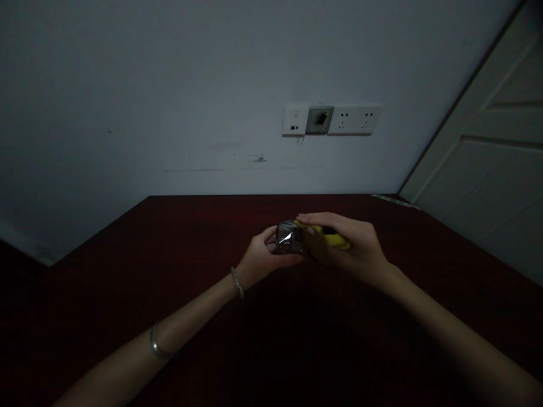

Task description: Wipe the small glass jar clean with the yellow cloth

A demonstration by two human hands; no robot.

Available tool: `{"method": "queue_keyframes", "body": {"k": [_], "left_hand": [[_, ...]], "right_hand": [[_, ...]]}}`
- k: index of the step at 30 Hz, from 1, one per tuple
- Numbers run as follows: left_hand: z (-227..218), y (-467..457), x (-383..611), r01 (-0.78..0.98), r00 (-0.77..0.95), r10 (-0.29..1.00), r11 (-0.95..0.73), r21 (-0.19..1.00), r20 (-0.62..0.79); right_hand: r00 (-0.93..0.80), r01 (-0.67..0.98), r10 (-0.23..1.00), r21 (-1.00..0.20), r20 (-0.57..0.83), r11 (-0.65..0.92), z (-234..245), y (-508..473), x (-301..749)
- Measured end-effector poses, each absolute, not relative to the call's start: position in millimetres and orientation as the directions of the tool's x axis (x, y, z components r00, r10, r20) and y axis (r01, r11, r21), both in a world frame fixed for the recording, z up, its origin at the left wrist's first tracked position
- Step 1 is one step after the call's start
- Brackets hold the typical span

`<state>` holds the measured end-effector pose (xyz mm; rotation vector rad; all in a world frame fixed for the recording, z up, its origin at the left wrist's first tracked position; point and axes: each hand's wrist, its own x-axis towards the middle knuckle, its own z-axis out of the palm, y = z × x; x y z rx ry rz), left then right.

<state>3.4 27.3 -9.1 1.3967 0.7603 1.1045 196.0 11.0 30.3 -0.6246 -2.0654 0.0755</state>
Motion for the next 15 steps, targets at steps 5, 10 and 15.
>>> {"method": "queue_keyframes", "body": {"k": [5, 10, 15], "left_hand": [[-4.0, 23.4, 1.9, -0.208, 0.428, 0.889, -0.079, 0.975, 0.163], [-6.4, 23.8, -0.7, -0.199, 0.387, 0.914, -0.043, 0.979, 0.119], [-8.5, 22.7, -0.3, -0.223, 0.383, 0.923, 0.050, 0.974, 0.040]], "right_hand": [[-0.398, 0.367, 0.596, -0.474, 0.697, 0.800, 27.2, 18.0, 192.9], [-0.537, 0.292, 0.570, -0.497, 0.621, 0.817, 26.6, 16.6, 191.4], [-0.578, 0.315, 0.480, -0.362, 0.660, 0.877, 14.9, 18.1, 183.3]]}}
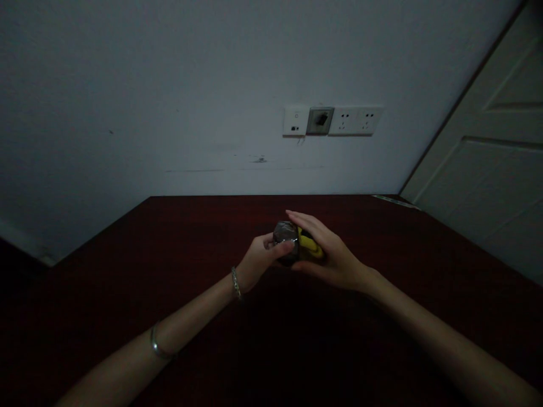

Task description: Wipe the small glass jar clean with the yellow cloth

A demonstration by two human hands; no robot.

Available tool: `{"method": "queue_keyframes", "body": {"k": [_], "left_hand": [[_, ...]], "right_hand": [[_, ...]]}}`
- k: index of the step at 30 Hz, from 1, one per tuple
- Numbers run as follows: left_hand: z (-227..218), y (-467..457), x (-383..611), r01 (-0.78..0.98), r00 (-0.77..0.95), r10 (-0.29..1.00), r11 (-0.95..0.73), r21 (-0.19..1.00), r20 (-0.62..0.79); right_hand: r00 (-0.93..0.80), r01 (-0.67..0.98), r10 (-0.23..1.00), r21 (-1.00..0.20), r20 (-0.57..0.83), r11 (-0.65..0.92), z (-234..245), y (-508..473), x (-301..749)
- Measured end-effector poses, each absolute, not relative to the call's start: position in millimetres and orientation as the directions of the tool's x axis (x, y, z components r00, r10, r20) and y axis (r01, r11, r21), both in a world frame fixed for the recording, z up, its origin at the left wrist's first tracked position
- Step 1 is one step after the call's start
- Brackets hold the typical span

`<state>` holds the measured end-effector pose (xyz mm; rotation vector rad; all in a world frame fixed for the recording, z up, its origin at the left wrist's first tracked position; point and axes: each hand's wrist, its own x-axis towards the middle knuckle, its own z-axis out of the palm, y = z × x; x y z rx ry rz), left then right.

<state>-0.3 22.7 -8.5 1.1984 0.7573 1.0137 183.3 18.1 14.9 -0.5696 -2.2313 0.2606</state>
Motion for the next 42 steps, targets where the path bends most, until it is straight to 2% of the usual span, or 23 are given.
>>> {"method": "queue_keyframes", "body": {"k": [3, 11, 15, 18, 20, 23, 25, 31, 37, 42], "left_hand": [[-7.7, 21.0, 1.5, -0.225, 0.380, 0.925, 0.065, 0.972, 0.026], [-9.4, 21.5, 2.6, -0.206, 0.429, 0.903, 0.091, 0.974, 0.006], [-10.5, 25.8, 0.0, -0.243, 0.476, 0.875, 0.031, 0.970, 0.092], [-8.4, 27.7, -1.9, -0.279, 0.558, 0.807, -0.038, 0.960, 0.194], [-7.3, 27.0, -2.7, -0.228, 0.601, 0.773, -0.076, 0.971, 0.202], [-9.4, 24.0, -1.5, -0.150, 0.541, 0.822, -0.114, 0.982, 0.178], [-13.0, 22.6, 1.2, -0.187, 0.460, 0.870, -0.102, 0.977, 0.179], [-20.5, 26.6, 9.3, -0.335, 0.434, 0.862, -0.116, 0.935, 0.263], [-23.6, 29.4, 6.5, -0.299, 0.352, 0.886, -0.198, 0.933, 0.301], [-28.6, 29.3, 6.0, -0.262, 0.251, 0.920, -0.234, 0.936, 0.300]], "right_hand": [[-0.566, 0.361, 0.485, -0.328, 0.667, 0.873, 7.5, 19.5, 177.2], [-0.492, 0.387, 0.499, -0.334, 0.713, 0.859, 2.3, 19.2, 173.9], [-0.459, 0.379, 0.510, -0.359, 0.727, 0.853, 3.0, 19.6, 174.9], [-0.364, 0.363, 0.570, -0.451, 0.737, 0.815, 3.4, 21.6, 175.3], [-0.268, 0.337, 0.656, -0.569, 0.706, 0.750, 4.1, 22.4, 174.5], [-0.168, 0.291, 0.781, -0.727, 0.601, 0.622, 6.2, 21.6, 171.9], [-0.147, 0.308, 0.809, -0.751, 0.569, 0.584, 7.3, 20.1, 170.2], [-0.202, 0.387, 0.772, -0.675, 0.603, 0.629, 6.4, 16.6, 167.6], [-0.273, 0.318, 0.759, -0.689, 0.591, 0.651, 6.9, 16.3, 168.8], [-0.340, 0.341, 0.794, -0.721, 0.504, 0.603, 9.5, 21.2, 174.4]]}}
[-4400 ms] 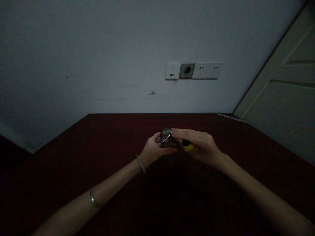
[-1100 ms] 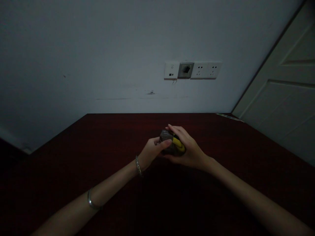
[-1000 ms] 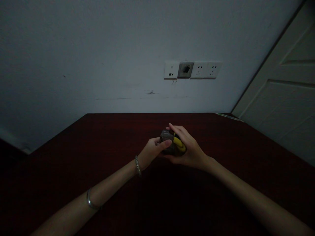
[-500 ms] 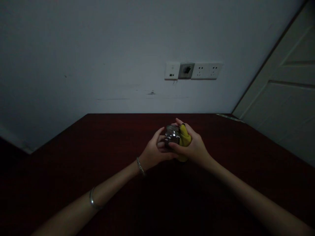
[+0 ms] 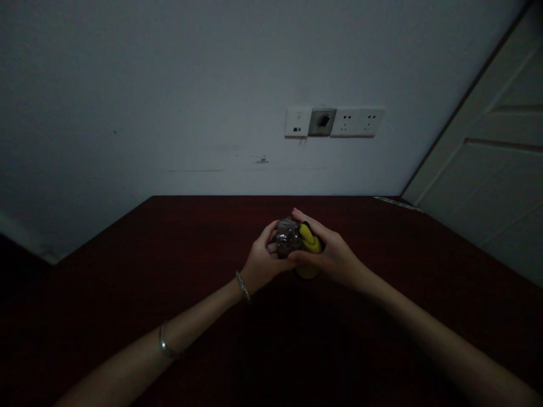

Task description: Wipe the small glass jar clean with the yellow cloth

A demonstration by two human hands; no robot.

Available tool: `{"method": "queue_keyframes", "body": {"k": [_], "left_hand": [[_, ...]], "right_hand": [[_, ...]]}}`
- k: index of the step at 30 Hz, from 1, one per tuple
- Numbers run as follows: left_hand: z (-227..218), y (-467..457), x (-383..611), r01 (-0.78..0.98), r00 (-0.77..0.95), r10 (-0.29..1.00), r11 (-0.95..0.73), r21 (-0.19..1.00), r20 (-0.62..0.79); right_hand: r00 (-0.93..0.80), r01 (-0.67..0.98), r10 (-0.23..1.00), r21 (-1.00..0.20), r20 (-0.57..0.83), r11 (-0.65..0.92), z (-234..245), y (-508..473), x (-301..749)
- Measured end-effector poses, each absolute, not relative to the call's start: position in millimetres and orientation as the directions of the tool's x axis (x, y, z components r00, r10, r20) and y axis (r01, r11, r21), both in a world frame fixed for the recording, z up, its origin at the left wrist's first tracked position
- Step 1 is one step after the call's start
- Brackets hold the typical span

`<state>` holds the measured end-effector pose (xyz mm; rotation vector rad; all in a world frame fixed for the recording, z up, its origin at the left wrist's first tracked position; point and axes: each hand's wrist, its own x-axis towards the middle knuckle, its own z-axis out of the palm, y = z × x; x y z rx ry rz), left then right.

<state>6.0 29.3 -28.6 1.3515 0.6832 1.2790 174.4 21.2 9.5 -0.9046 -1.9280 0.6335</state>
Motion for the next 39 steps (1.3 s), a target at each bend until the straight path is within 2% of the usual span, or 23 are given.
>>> {"method": "queue_keyframes", "body": {"k": [6, 9, 11, 14, 17, 20, 27, 32, 39], "left_hand": [[-30.9, 30.0, 6.2, -0.239, 0.254, 0.923, -0.228, 0.944, 0.288], [-33.6, 30.5, 5.1, -0.227, 0.232, 0.925, -0.250, 0.941, 0.302], [-35.4, 30.0, 4.6, -0.214, 0.227, 0.924, -0.261, 0.941, 0.308], [-36.8, 27.1, 3.8, -0.179, 0.249, 0.910, -0.293, 0.939, 0.331], [-36.4, 22.3, 2.7, -0.111, 0.298, 0.891, -0.324, 0.940, 0.342], [-35.3, 17.7, 2.4, -0.048, 0.328, 0.877, -0.355, 0.933, 0.351], [-30.7, 15.6, 7.9, -0.088, 0.311, 0.868, -0.379, 0.921, 0.387], [-26.7, 16.2, 11.4, -0.117, 0.261, 0.874, -0.392, 0.912, 0.409], [-27.5, 17.5, 12.2, -0.089, 0.261, 0.857, -0.436, 0.895, 0.444]], "right_hand": [[-0.417, 0.249, 0.829, -0.830, 0.372, 0.499, 17.0, 28.5, 186.0], [-0.349, 0.199, 0.881, -0.893, 0.319, 0.403, 22.6, 31.5, 191.1], [-0.256, 0.217, 0.897, -0.882, 0.361, 0.417, 26.2, 32.0, 193.9], [-0.180, 0.348, 0.869, -0.796, 0.461, 0.494, 32.0, 28.8, 197.4], [-0.245, 0.490, 0.824, -0.668, 0.511, 0.560, 38.5, 22.6, 200.0], [-0.309, 0.563, 0.783, -0.559, 0.540, 0.609, 43.0, 18.2, 200.6], [-0.440, 0.502, 0.682, -0.469, 0.585, 0.726, 35.2, 16.2, 193.2], [-0.491, 0.457, 0.538, -0.323, 0.685, 0.829, 29.1, 12.4, 192.4], [-0.653, 0.426, 0.425, -0.159, 0.627, 0.891, 32.7, 3.8, 193.5]]}}
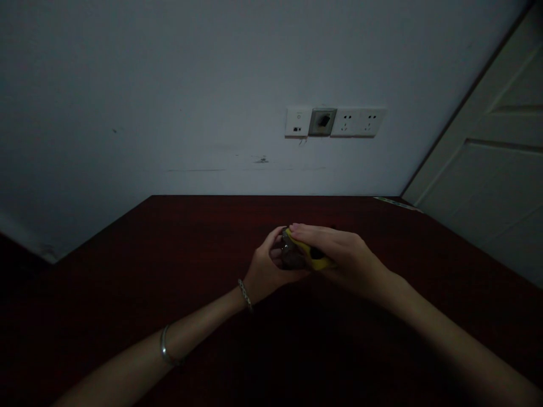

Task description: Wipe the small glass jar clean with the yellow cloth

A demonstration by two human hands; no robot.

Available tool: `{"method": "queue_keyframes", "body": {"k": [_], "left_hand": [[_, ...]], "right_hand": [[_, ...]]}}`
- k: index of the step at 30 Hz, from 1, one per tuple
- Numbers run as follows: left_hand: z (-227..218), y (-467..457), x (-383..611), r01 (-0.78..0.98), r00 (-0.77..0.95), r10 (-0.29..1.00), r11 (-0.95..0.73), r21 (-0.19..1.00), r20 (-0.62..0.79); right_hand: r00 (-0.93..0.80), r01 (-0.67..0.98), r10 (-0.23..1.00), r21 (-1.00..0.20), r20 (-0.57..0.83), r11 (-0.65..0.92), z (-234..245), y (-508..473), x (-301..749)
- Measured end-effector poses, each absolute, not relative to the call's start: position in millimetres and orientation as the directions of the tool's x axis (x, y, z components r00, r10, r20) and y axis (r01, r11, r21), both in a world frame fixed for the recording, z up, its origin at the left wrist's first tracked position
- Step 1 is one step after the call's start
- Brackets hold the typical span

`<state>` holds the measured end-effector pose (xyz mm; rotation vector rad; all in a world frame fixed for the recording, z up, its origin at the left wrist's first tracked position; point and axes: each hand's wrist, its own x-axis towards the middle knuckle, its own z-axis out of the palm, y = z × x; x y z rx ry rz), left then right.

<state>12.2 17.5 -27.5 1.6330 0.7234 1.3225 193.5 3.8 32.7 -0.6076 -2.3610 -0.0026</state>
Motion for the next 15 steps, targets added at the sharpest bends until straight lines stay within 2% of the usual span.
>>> {"method": "queue_keyframes", "body": {"k": [4, 9, 12, 15], "left_hand": [[-32.0, 19.7, 10.1, -0.137, 0.256, 0.869, -0.401, 0.906, 0.423], [-30.5, 15.9, 4.6, -0.062, 0.306, 0.860, -0.410, 0.910, 0.409], [-27.9, 10.9, 4.2, -0.033, 0.319, 0.850, -0.431, 0.902, 0.419], [-27.2, 8.9, 6.0, -0.049, 0.312, 0.841, -0.450, 0.892, 0.442]], "right_hand": [[-0.703, 0.373, 0.389, -0.157, 0.596, 0.914, 40.2, -6.0, 186.8], [-0.583, 0.441, 0.526, -0.303, 0.619, 0.845, 53.8, -9.3, 192.9], [-0.490, 0.495, 0.533, -0.283, 0.690, 0.821, 53.4, -2.8, 201.9], [-0.554, 0.479, 0.502, -0.239, 0.664, 0.845, 46.2, 5.5, 204.1]]}}
